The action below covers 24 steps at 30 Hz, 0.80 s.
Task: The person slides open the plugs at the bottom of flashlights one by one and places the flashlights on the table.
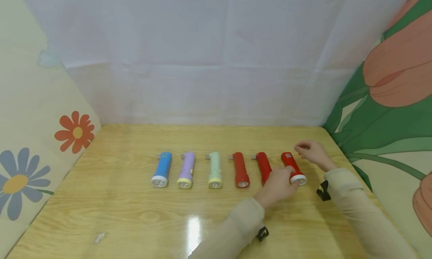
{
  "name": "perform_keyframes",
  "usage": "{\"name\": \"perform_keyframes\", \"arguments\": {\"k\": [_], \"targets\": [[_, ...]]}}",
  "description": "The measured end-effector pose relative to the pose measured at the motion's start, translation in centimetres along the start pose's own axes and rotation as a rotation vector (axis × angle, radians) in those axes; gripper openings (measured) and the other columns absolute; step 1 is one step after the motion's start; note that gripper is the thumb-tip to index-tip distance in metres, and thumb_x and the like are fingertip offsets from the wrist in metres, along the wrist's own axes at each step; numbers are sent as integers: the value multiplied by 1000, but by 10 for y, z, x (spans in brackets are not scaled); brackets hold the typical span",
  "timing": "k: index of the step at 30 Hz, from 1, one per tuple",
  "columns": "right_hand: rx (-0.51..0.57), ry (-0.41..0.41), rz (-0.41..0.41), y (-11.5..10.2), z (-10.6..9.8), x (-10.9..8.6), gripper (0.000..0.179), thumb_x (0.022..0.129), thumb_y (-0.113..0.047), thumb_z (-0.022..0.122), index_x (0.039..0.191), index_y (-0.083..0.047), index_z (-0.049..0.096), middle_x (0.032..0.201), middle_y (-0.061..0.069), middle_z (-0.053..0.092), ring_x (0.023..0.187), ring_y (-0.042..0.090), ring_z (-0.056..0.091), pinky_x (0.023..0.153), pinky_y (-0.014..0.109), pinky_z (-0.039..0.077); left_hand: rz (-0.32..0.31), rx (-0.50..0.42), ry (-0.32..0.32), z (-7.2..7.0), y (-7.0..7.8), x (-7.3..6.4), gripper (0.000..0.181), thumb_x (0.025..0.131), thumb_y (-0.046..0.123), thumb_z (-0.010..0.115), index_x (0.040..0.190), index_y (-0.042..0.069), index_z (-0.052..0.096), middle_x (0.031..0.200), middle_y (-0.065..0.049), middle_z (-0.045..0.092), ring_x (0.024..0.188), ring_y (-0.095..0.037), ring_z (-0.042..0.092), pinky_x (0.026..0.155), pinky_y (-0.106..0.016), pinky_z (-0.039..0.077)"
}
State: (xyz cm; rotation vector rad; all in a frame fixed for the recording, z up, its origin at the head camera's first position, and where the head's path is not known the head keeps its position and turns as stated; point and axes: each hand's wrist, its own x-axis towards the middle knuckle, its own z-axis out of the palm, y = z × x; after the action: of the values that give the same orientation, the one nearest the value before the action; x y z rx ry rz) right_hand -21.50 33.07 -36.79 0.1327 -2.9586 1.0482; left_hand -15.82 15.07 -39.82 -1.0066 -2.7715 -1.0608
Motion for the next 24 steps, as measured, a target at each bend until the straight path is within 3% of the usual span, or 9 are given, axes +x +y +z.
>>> {"name": "perform_keyframes", "arguments": {"k": [7, 13, 19, 24], "targets": [[27, -60, 22, 9, -3, 9, 40, 93, -21, 51, 110, 16, 52, 101, 31, 58, 85, 39, 61, 70, 40, 53, -23, 94, -100, 5, 1, 14, 20, 84, 26, 63, 96, 12, 56, 64, 9, 49, 55, -3, 44, 48, -14, 36], [21, -140, 18, 13, -7, 20, 36, 92, -14, 51, 110, 18, 50, 103, 32, 58, 85, 38, 60, 71, 41, 52, -45, 164, -205, 7, 3, 27, 23, 84, 28, 63, 102, 16, 55, 70, 10, 52, 58, -3, 44, 52, -16, 37], [13, -214, -11, 18, -9, 26, 36, 91, -12, 53, 108, 20, 50, 97, 31, 59, 77, 32, 60, 67, 42, 53, -46, 218, -246, 8, 3, 36, 28, 81, 28, 67, 105, 17, 57, 77, 9, 55, 65, -4, 48, 56, -16, 38], [56, -280, 10, 25, -6, 31, 36, 92, -11, 51, 110, 20, 49, 83, 21, 60, 69, 23, 57, 62, 36, 51, -52, 249, -294, 9, 0, 42, 35, 81, 32, 68, 111, 18, 58, 86, 9, 57, 74, -4, 49, 63, -15, 39]]}}
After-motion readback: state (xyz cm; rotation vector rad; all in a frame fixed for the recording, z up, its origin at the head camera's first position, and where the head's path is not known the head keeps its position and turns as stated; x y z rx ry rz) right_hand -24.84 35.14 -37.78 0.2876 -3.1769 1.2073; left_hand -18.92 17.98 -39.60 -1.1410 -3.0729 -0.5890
